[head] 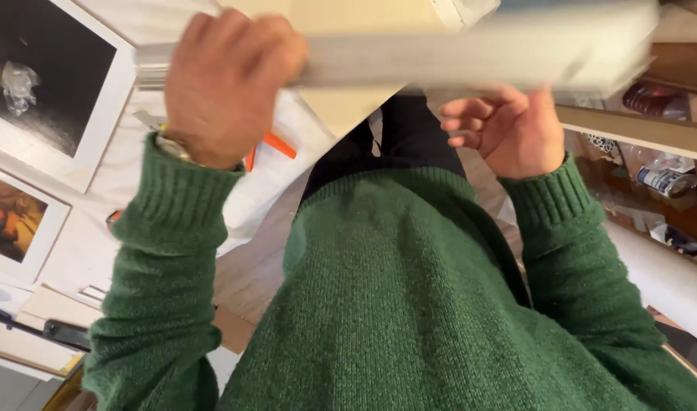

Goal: Trim a mat board using a utility knife and a straight edge for artwork framing.

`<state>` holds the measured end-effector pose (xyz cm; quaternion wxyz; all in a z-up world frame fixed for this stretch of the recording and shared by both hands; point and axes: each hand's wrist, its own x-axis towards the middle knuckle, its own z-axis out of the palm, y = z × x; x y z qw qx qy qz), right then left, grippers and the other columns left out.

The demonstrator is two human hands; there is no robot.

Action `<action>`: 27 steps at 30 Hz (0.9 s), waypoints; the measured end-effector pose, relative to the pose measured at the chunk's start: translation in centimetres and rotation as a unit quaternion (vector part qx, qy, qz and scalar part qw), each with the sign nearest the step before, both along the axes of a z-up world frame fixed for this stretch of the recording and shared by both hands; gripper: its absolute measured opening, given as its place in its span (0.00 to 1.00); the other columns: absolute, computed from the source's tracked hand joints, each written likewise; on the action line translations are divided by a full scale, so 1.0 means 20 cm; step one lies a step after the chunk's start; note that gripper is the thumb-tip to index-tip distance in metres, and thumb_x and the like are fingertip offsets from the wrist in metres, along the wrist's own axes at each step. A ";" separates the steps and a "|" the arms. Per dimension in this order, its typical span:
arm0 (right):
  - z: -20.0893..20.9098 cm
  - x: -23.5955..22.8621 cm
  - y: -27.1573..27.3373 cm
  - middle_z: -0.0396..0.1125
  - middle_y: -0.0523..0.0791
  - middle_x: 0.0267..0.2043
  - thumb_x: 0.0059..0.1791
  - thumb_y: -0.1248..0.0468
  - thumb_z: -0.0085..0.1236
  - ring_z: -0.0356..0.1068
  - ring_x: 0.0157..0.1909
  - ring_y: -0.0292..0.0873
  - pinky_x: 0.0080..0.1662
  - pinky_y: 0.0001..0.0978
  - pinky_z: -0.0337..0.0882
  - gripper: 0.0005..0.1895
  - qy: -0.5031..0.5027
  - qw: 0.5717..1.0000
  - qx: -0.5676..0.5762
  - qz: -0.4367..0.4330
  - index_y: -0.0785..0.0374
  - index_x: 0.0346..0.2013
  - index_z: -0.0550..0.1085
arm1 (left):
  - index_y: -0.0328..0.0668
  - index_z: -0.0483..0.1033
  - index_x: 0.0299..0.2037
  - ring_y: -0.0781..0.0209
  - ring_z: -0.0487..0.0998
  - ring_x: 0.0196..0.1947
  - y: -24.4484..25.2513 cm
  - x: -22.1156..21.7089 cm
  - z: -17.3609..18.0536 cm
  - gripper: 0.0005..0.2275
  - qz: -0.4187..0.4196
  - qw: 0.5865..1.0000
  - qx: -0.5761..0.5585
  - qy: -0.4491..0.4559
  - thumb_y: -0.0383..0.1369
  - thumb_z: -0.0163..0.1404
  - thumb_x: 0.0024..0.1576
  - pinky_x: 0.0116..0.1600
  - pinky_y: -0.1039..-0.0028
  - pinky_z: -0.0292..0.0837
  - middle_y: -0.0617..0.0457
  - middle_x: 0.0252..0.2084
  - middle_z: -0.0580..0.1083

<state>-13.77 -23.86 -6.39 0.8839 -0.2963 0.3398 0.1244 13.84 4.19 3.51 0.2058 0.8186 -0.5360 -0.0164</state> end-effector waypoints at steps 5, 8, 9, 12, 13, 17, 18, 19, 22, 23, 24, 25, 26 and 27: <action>-0.08 -0.09 -0.02 0.70 0.58 0.58 0.53 0.29 0.25 0.75 0.51 0.57 0.50 0.48 0.76 0.49 0.052 0.996 0.042 -0.064 0.67 0.66 0.69 | 0.44 0.74 0.52 0.60 0.68 0.41 0.01 -0.07 -0.12 0.09 -0.119 0.984 0.070 -0.116 0.30 0.53 0.63 0.48 0.69 0.63 0.58 0.42 0.68; -0.13 -0.11 -0.02 0.71 0.60 0.54 0.58 0.28 0.26 0.75 0.45 0.55 0.47 0.44 0.75 0.50 0.035 0.993 0.052 -0.103 0.72 0.64 0.70 | 0.37 0.74 0.56 0.62 0.68 0.39 -0.03 -0.09 -0.17 0.14 -0.100 0.985 0.084 -0.116 0.26 0.51 0.61 0.49 0.70 0.63 0.57 0.41 0.68; -0.12 -0.09 -0.02 0.70 0.60 0.53 0.57 0.28 0.26 0.75 0.45 0.55 0.47 0.46 0.76 0.49 0.027 0.992 0.032 -0.122 0.73 0.61 0.69 | 0.38 0.75 0.57 0.63 0.68 0.39 -0.05 -0.11 -0.19 0.14 -0.071 0.986 0.101 -0.113 0.28 0.52 0.60 0.46 0.71 0.63 0.58 0.40 0.67; -0.04 0.02 -0.05 0.68 0.55 0.45 0.55 0.26 0.26 0.73 0.44 0.53 0.50 0.47 0.75 0.50 -0.020 0.980 0.044 -0.195 0.72 0.54 0.68 | 0.37 0.74 0.51 0.61 0.68 0.37 -0.10 -0.19 -0.32 0.21 -0.010 0.994 0.104 0.026 0.45 0.55 0.54 0.42 0.71 0.64 0.55 0.38 0.66; -0.01 0.08 -0.06 0.66 0.50 0.40 0.54 0.23 0.26 0.72 0.45 0.53 0.52 0.46 0.74 0.50 -0.063 0.964 0.076 -0.245 0.71 0.50 0.68 | 0.34 0.72 0.44 0.59 0.67 0.35 -0.11 -0.21 -0.38 0.32 0.023 0.983 0.087 0.159 0.60 0.57 0.49 0.39 0.69 0.65 0.51 0.37 0.66; 0.10 0.27 0.04 0.71 0.52 0.58 0.56 0.35 0.47 0.71 0.57 0.47 0.60 0.41 0.71 0.37 -0.155 0.983 -0.090 -0.038 0.64 0.63 0.68 | 0.32 0.68 0.41 0.63 0.64 0.31 -0.21 -0.40 -0.42 0.21 0.122 0.913 0.029 0.388 0.45 0.59 0.58 0.37 0.74 0.64 0.52 0.35 0.64; 0.11 0.30 0.08 0.70 0.50 0.59 0.57 0.44 0.53 0.70 0.59 0.45 0.62 0.40 0.70 0.32 -0.168 0.976 -0.134 0.045 0.65 0.65 0.65 | 0.30 0.69 0.45 0.65 0.66 0.33 -0.25 -0.42 -0.43 0.15 0.176 0.834 -0.081 0.517 0.38 0.57 0.64 0.40 0.76 0.66 0.53 0.36 0.68; 0.12 0.33 0.11 0.68 0.49 0.61 0.57 0.54 0.58 0.69 0.62 0.43 0.64 0.38 0.70 0.30 -0.180 0.959 -0.178 0.127 0.67 0.68 0.62 | 0.29 0.71 0.50 0.68 0.68 0.36 -0.29 -0.45 -0.43 0.10 0.222 0.722 -0.189 0.628 0.31 0.55 0.71 0.43 0.78 0.69 0.54 0.38 0.71; 0.06 0.30 0.19 0.73 0.50 0.52 0.58 0.63 0.54 0.73 0.52 0.41 0.56 0.34 0.75 0.18 -0.095 0.943 -0.236 0.216 0.71 0.59 0.70 | 0.32 0.68 0.55 0.66 0.78 0.46 -0.39 -0.43 -0.38 0.12 0.257 0.544 -0.320 0.732 0.22 0.53 0.63 0.54 0.74 0.79 0.51 0.47 0.75; 0.05 0.31 0.19 0.73 0.50 0.52 0.58 0.63 0.54 0.73 0.52 0.41 0.56 0.34 0.75 0.18 -0.095 0.943 -0.235 0.217 0.71 0.59 0.70 | 0.32 0.68 0.55 0.66 0.78 0.46 -0.39 -0.42 -0.41 0.12 0.258 0.543 -0.320 0.732 0.22 0.53 0.63 0.54 0.74 0.79 0.51 0.47 0.75; 0.05 0.32 0.20 0.74 0.49 0.49 0.58 0.64 0.53 0.74 0.50 0.39 0.53 0.32 0.77 0.17 -0.069 0.941 -0.256 0.210 0.71 0.59 0.68 | 0.32 0.68 0.54 0.64 0.79 0.45 -0.39 -0.41 -0.44 0.12 0.293 0.540 -0.314 0.724 0.20 0.53 0.62 0.52 0.72 0.81 0.50 0.46 0.76; 0.04 0.32 0.21 0.74 0.48 0.46 0.58 0.65 0.51 0.76 0.48 0.37 0.50 0.29 0.79 0.16 -0.043 0.938 -0.277 0.203 0.71 0.58 0.67 | 0.32 0.69 0.53 0.62 0.81 0.44 -0.39 -0.40 -0.47 0.12 0.327 0.536 -0.307 0.716 0.19 0.53 0.61 0.50 0.70 0.84 0.48 0.45 0.76; 0.01 0.31 0.21 0.74 0.48 0.46 0.58 0.65 0.51 0.76 0.48 0.37 0.50 0.29 0.79 0.16 -0.043 0.938 -0.277 0.203 0.71 0.58 0.67 | 0.32 0.69 0.53 0.62 0.81 0.44 -0.40 -0.37 -0.49 0.12 0.327 0.535 -0.307 0.716 0.19 0.53 0.61 0.50 0.70 0.84 0.48 0.45 0.76; -0.02 0.29 0.20 0.73 0.47 0.46 0.58 0.65 0.50 0.75 0.47 0.36 0.49 0.29 0.78 0.15 -0.029 0.944 -0.263 0.198 0.71 0.57 0.67 | 0.31 0.69 0.52 0.61 0.81 0.43 -0.40 -0.35 -0.51 0.12 0.335 0.550 -0.301 0.704 0.19 0.54 0.61 0.49 0.69 0.84 0.47 0.44 0.77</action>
